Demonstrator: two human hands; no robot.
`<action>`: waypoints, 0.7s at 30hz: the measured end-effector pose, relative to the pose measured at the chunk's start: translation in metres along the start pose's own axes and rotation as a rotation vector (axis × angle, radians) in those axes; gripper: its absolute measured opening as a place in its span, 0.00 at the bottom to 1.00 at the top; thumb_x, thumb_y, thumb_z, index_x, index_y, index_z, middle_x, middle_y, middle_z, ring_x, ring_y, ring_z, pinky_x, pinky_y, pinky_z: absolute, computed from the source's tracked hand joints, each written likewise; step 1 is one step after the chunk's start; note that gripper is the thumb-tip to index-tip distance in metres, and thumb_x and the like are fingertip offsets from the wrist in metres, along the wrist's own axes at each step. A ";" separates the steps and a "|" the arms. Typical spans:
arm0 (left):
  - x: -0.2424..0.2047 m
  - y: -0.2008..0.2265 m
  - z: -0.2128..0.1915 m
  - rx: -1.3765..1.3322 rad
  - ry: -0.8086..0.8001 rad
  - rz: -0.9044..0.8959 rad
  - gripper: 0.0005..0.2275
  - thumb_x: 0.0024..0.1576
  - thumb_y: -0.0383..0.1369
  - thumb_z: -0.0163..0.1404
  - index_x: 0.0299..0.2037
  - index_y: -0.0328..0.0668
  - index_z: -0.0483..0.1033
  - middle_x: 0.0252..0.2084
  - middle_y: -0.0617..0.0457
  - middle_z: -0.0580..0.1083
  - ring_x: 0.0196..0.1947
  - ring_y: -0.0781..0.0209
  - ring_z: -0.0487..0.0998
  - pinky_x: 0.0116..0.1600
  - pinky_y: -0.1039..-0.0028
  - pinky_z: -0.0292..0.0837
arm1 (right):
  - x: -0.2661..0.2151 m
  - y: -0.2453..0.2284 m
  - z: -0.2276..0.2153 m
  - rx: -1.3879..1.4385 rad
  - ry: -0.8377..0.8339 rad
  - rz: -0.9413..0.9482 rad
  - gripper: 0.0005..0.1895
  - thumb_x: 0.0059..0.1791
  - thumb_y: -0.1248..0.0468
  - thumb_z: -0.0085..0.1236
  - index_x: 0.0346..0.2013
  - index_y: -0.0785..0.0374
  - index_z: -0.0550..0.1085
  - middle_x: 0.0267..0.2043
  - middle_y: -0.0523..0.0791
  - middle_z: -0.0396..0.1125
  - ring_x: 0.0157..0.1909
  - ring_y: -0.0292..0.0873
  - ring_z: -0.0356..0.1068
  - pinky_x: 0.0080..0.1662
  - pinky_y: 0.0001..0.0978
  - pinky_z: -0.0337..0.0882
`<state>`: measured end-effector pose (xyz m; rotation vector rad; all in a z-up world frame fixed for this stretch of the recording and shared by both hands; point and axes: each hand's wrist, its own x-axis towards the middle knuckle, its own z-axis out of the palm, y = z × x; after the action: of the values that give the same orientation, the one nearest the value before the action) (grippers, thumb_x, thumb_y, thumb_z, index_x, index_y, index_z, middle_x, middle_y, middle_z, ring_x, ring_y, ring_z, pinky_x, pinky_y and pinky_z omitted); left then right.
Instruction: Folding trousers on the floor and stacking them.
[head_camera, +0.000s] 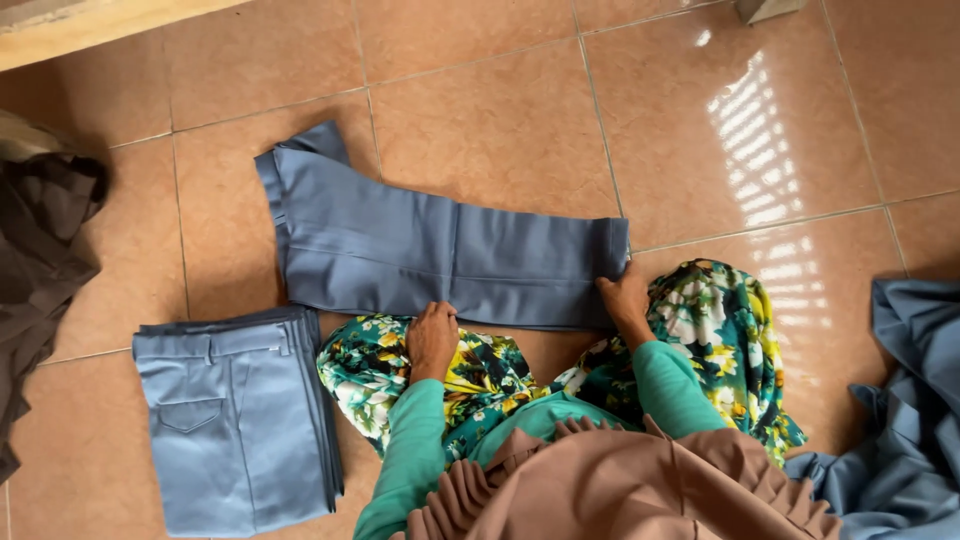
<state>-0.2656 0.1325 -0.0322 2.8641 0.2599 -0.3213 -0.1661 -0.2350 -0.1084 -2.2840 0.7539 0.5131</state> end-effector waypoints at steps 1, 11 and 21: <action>0.000 -0.001 0.003 0.003 -0.002 -0.005 0.02 0.60 0.36 0.48 0.41 0.57 0.71 0.41 0.56 0.73 0.44 0.52 0.80 0.51 0.63 0.73 | -0.006 -0.007 -0.008 0.000 -0.006 -0.001 0.37 0.43 0.43 0.65 0.62 0.48 0.64 0.57 0.54 0.67 0.58 0.63 0.69 0.54 0.59 0.71; 0.007 0.086 0.010 -0.108 0.390 0.312 0.05 0.54 0.36 0.55 0.37 0.61 0.73 0.42 0.63 0.73 0.48 0.60 0.75 0.45 0.67 0.70 | -0.028 -0.084 -0.189 1.018 -0.017 -0.470 0.46 0.46 0.75 0.67 0.73 0.51 0.55 0.52 0.46 0.66 0.48 0.44 0.72 0.44 0.32 0.78; 0.026 0.239 -0.013 -0.373 -0.471 0.477 0.23 0.55 0.31 0.44 0.62 0.41 0.71 0.65 0.45 0.70 0.61 0.40 0.69 0.60 0.50 0.66 | -0.029 -0.099 -0.299 1.056 0.099 -0.474 0.55 0.45 0.72 0.67 0.81 0.42 0.51 0.42 0.38 0.63 0.42 0.33 0.69 0.45 0.28 0.78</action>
<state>-0.1900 -0.0881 0.0268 2.3009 -0.4014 -0.7360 -0.0801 -0.3733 0.1627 -1.3978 0.3487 -0.2088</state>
